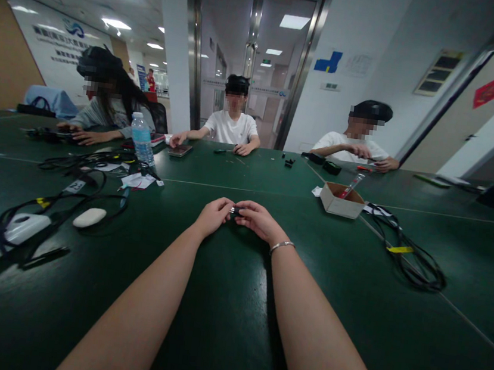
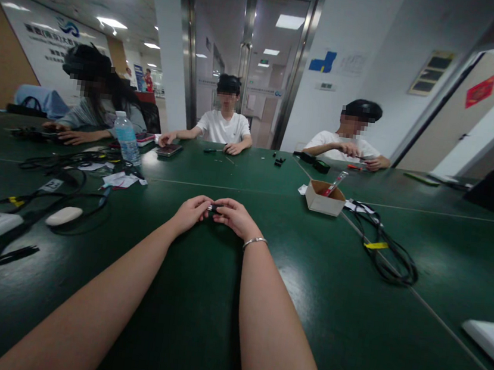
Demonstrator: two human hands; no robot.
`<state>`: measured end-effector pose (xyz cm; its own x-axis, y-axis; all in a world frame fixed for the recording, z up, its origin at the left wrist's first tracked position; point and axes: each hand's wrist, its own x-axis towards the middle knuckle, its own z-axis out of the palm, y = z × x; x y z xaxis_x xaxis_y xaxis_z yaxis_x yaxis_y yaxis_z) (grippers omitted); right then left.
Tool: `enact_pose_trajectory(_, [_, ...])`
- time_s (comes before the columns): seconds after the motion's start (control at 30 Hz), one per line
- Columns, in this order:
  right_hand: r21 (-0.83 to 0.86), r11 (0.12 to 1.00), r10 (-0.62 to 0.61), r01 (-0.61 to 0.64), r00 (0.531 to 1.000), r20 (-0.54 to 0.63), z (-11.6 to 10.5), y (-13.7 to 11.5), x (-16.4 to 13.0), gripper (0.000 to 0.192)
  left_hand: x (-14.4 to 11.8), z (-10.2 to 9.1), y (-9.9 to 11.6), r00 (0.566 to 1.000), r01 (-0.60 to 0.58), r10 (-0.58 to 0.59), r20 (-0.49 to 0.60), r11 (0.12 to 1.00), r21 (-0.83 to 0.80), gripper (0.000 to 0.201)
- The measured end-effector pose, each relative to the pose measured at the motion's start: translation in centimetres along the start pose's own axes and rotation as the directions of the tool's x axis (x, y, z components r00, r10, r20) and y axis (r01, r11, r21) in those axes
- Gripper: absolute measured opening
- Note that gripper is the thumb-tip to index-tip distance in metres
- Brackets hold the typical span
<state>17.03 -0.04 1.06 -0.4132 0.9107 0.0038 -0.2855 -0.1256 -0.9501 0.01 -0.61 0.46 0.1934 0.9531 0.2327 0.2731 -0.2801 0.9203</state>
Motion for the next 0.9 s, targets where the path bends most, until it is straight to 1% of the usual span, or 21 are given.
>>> enact_pose_trajectory(0.1, [0.001, 1.000, 0.008, -0.008, 1.000, -0.013, 0.0, 0.0, 0.0, 0.017, -0.1, 0.0, 0.0, 1.000, -0.007, 0.007, 0.011, 1.000, 0.027, 0.031])
enact_pose_trajectory(0.23, [0.007, 1.000, 0.013, -0.013, 1.000, -0.012, -0.1, 0.0, 0.1, 0.016, 0.1, 0.0, -0.2, 1.000, -0.010, 0.010, 0.011, 1.000, 0.007, 0.032])
enact_pose_trajectory(0.37, [0.012, 1.000, 0.015, -0.015, 1.000, -0.009, -0.1, 0.0, 0.1, 0.016, 0.3, 0.1, -0.3, 1.000, 0.014, -0.013, 0.021, 0.997, -0.075, 0.025])
enact_pose_trajectory(0.43, [0.014, 1.000, 0.018, -0.018, 1.000, -0.008, -0.1, 0.0, 0.1, 0.017, 0.3, 0.1, -0.2, 1.000, 0.025, -0.023, 0.021, 0.994, -0.103, 0.024])
enact_pose_trajectory(0.7, [0.011, 1.000, 0.006, -0.006, 1.000, 0.009, -0.3, 0.3, 0.4, 0.019, 0.2, 0.1, 0.1, 1.000, 0.026, -0.026, 0.003, 0.993, -0.117, 0.020])
enact_pose_trajectory(0.77, [-0.008, 0.999, -0.042, 0.042, 0.999, 0.004, -0.3, 0.5, 0.7, 0.020, 0.4, 0.1, -0.1, 1.000, 0.027, -0.027, -0.002, 0.992, -0.125, 0.021])
enact_pose_trajectory(0.8, [-0.047, 0.995, -0.083, 0.083, 0.996, -0.010, -0.3, 0.6, 0.9, 0.020, 0.5, 0.1, -0.3, 1.000, 0.026, -0.028, -0.011, 0.991, -0.134, 0.023])
enact_pose_trajectory(0.87, [-0.202, 0.964, -0.187, 0.174, 0.981, -0.047, -0.2, 0.8, 1.3, 0.021, 0.6, 0.1, -0.4, 0.999, 0.024, -0.030, -0.034, 0.988, -0.156, 0.027])
enact_pose_trajectory(0.9, [-0.302, 0.930, -0.237, 0.209, 0.970, -0.058, -0.1, 1.0, 1.5, 0.022, 0.7, 0.0, -0.5, 0.998, 0.024, -0.032, -0.045, 0.986, -0.164, 0.029])
